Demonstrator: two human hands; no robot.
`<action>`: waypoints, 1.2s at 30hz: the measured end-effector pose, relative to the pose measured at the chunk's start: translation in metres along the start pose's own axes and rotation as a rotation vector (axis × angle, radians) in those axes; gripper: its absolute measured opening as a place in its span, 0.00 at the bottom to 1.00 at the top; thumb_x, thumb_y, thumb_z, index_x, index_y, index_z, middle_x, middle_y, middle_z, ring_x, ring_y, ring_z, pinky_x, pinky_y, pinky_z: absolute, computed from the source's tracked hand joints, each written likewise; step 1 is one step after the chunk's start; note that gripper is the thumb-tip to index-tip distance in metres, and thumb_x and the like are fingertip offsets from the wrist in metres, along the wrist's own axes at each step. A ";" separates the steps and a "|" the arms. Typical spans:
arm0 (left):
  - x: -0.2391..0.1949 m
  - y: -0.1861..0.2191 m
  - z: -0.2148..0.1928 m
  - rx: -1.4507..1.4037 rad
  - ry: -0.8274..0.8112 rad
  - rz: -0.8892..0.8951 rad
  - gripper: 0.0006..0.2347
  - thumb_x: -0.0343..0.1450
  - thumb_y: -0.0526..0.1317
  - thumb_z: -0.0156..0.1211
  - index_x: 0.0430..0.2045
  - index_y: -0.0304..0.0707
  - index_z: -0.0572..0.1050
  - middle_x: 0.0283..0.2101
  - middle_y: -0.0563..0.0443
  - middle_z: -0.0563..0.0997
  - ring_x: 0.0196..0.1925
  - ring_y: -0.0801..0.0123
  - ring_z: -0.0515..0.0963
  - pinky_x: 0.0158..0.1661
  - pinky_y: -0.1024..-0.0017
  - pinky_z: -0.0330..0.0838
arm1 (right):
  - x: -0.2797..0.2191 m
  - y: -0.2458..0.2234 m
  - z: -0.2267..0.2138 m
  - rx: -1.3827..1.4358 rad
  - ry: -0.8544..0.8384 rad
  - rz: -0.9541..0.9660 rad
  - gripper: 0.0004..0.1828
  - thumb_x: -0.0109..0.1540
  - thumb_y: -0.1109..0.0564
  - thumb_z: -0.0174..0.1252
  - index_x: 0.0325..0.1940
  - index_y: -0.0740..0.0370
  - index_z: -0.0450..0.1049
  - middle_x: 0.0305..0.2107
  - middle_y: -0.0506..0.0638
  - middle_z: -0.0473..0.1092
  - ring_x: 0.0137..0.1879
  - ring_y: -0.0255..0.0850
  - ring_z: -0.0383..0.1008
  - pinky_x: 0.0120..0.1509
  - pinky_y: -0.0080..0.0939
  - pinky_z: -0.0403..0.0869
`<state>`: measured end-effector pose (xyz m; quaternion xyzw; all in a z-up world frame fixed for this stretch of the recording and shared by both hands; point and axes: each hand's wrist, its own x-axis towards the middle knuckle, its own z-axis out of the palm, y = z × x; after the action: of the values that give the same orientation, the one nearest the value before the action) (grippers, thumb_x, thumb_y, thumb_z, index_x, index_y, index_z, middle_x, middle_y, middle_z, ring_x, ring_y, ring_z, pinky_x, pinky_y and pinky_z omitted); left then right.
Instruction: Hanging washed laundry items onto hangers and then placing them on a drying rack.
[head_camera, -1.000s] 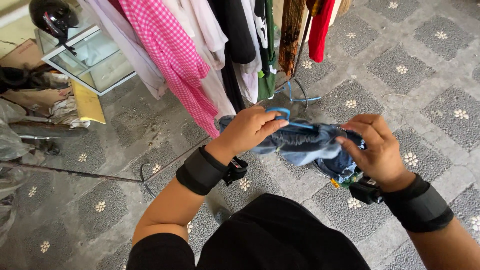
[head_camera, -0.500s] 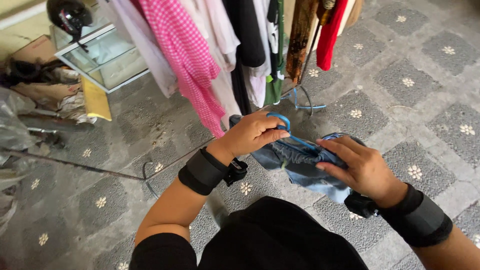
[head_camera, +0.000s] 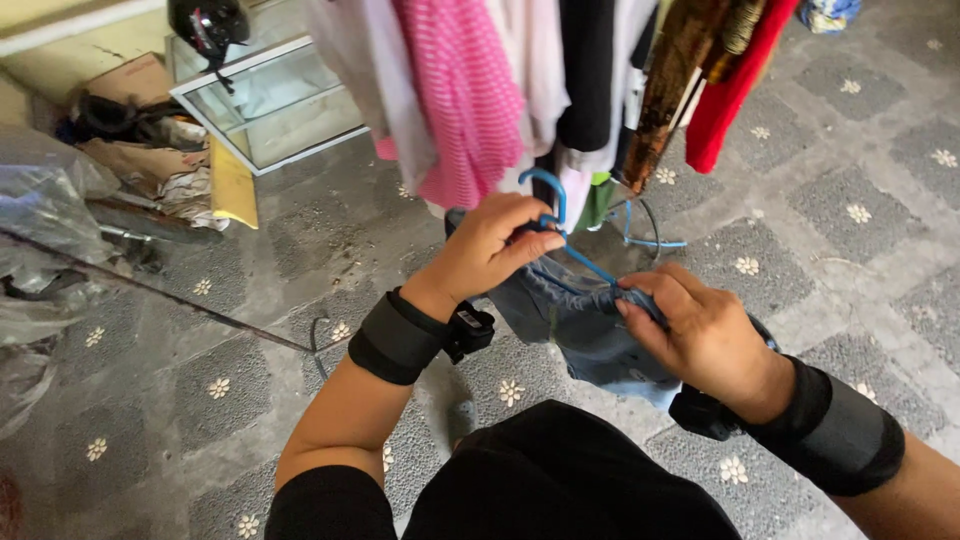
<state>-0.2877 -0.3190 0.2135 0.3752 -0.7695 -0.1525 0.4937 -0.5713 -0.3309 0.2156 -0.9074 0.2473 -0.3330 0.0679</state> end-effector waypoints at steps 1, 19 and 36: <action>-0.001 0.000 -0.012 0.006 0.006 0.000 0.07 0.74 0.43 0.64 0.35 0.40 0.78 0.23 0.51 0.71 0.28 0.59 0.74 0.38 0.64 0.70 | 0.013 -0.012 0.000 0.002 0.000 -0.008 0.13 0.62 0.52 0.61 0.50 0.53 0.77 0.30 0.49 0.72 0.28 0.55 0.77 0.30 0.50 0.76; -0.010 -0.036 -0.207 0.369 0.400 0.113 0.23 0.75 0.40 0.64 0.65 0.40 0.65 0.69 0.49 0.68 0.74 0.57 0.66 0.76 0.59 0.58 | 0.226 -0.128 0.044 0.022 0.075 -0.093 0.08 0.62 0.65 0.67 0.42 0.75 0.78 0.29 0.55 0.74 0.18 0.37 0.60 0.21 0.34 0.59; -0.019 -0.128 -0.241 0.206 0.349 0.106 0.32 0.77 0.48 0.55 0.74 0.39 0.49 0.80 0.33 0.45 0.84 0.44 0.48 0.80 0.51 0.44 | 0.393 -0.108 0.085 -0.146 0.314 -0.193 0.09 0.73 0.66 0.68 0.45 0.81 0.78 0.27 0.60 0.70 0.23 0.45 0.61 0.29 0.42 0.62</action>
<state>-0.0182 -0.3587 0.2361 0.4034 -0.7026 0.0204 0.5859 -0.2157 -0.4345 0.4061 -0.8664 0.1902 -0.4564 -0.0695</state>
